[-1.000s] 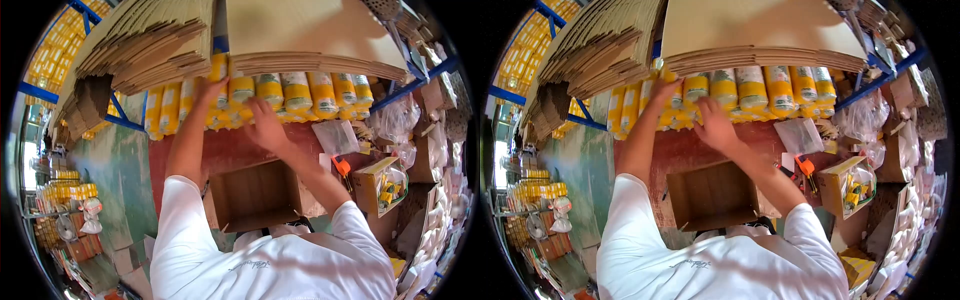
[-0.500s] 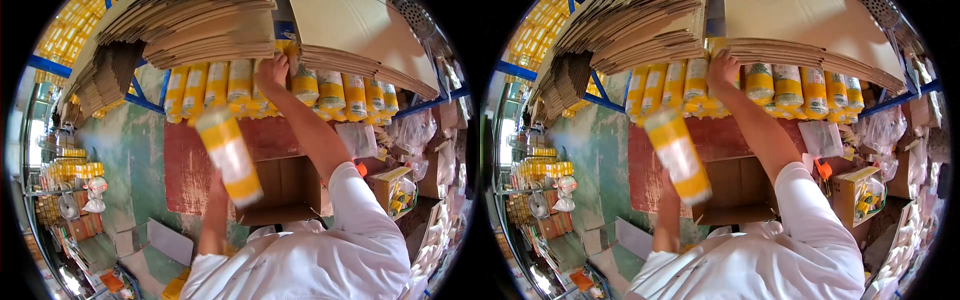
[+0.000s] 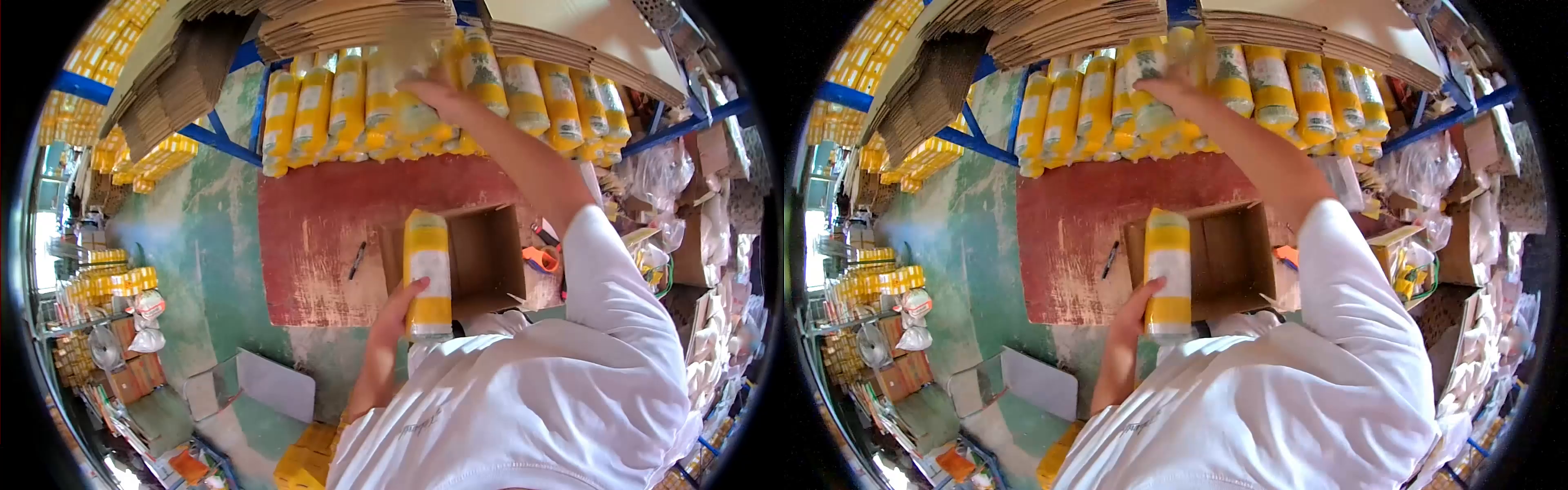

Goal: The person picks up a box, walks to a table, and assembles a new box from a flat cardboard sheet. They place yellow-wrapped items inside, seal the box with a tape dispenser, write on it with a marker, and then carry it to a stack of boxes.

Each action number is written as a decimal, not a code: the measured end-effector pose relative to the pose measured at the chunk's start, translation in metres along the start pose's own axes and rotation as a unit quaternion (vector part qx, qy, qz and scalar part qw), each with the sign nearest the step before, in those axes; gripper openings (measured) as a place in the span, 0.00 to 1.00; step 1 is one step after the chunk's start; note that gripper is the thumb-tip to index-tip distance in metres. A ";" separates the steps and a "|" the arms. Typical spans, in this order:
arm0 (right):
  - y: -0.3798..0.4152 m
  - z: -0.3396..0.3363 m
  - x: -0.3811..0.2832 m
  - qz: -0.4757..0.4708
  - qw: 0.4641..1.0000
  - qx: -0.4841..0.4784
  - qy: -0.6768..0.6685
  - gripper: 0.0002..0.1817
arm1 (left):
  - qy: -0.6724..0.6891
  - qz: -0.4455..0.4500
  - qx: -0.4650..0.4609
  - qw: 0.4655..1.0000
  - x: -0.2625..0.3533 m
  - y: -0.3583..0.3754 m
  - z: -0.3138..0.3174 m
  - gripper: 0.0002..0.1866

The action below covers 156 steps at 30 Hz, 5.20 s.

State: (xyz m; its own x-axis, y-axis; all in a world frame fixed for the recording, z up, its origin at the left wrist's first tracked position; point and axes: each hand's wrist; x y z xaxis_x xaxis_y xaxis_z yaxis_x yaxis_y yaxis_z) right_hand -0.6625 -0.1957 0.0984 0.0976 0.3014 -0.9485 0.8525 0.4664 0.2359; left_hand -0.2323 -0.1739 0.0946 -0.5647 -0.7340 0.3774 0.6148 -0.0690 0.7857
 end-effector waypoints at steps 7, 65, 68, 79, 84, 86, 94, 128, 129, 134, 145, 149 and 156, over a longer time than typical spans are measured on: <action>0.247 -0.089 0.048 0.220 0.809 -0.176 -0.515 0.38 | 0.133 -0.098 -0.023 0.986 -0.020 -0.069 -0.016 0.26; 0.324 -0.143 0.139 0.043 0.934 -0.126 -0.332 0.32 | -0.063 0.269 0.013 0.961 0.112 -0.112 0.117 0.36; 0.324 -0.104 0.125 0.054 0.911 -0.173 -0.371 0.42 | -0.040 0.237 0.074 0.968 0.025 -0.048 0.099 0.35; 0.351 -0.061 0.210 0.375 0.775 -0.212 -0.463 0.29 | -0.465 0.361 0.254 0.767 -0.067 -0.012 -0.038 0.19; 0.287 -0.066 0.225 0.470 0.806 -0.201 -0.299 0.33 | -0.352 0.354 0.356 0.790 -0.044 0.004 -0.115 0.18; 0.259 -0.050 0.276 0.424 0.865 -0.169 -0.208 0.42 | -0.346 0.339 0.353 0.800 -0.040 -0.009 -0.140 0.17; 0.276 0.003 0.355 0.262 0.940 0.005 0.219 0.68 | -0.313 0.275 0.153 0.896 -0.025 -0.076 -0.140 0.20; 0.314 -0.036 0.293 -0.068 0.851 -0.034 0.520 0.53 | -0.601 0.286 0.161 0.728 -0.015 -0.139 -0.141 0.44; 0.315 -0.031 0.299 -0.053 0.850 -0.026 0.523 0.54 | -0.625 0.348 0.252 0.651 -0.013 -0.131 -0.113 0.47; 0.318 -0.028 0.306 -0.054 0.874 -0.003 0.483 0.56 | -0.730 0.474 0.200 0.450 0.058 -0.140 0.010 0.56; 0.362 -0.038 0.338 0.016 0.945 0.164 0.282 0.58 | -0.787 0.386 0.183 0.445 -0.100 -0.188 -0.076 0.38; 0.379 -0.033 0.309 -0.050 0.826 0.065 0.558 0.47 | -0.818 0.330 0.235 0.409 -0.123 -0.195 -0.079 0.35; 0.311 0.005 0.335 -0.251 0.837 -0.132 0.468 0.43 | -0.801 0.306 0.220 0.466 -0.117 -0.196 -0.076 0.37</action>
State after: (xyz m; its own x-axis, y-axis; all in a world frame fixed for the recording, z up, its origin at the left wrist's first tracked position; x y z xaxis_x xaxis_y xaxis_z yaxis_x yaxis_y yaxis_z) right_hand -0.3620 0.0464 -0.1465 -0.7893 0.4736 -0.3908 0.5100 0.8601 0.0123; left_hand -0.2446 -0.1257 -0.1406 -0.2618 0.9439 0.2013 0.9568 0.2265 0.1822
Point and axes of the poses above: each hand's wrist, its own y-axis away from the middle knuckle, its own z-axis out of the palm, x = y × z, and after that the axes turned 4 degrees about -z, right-handed
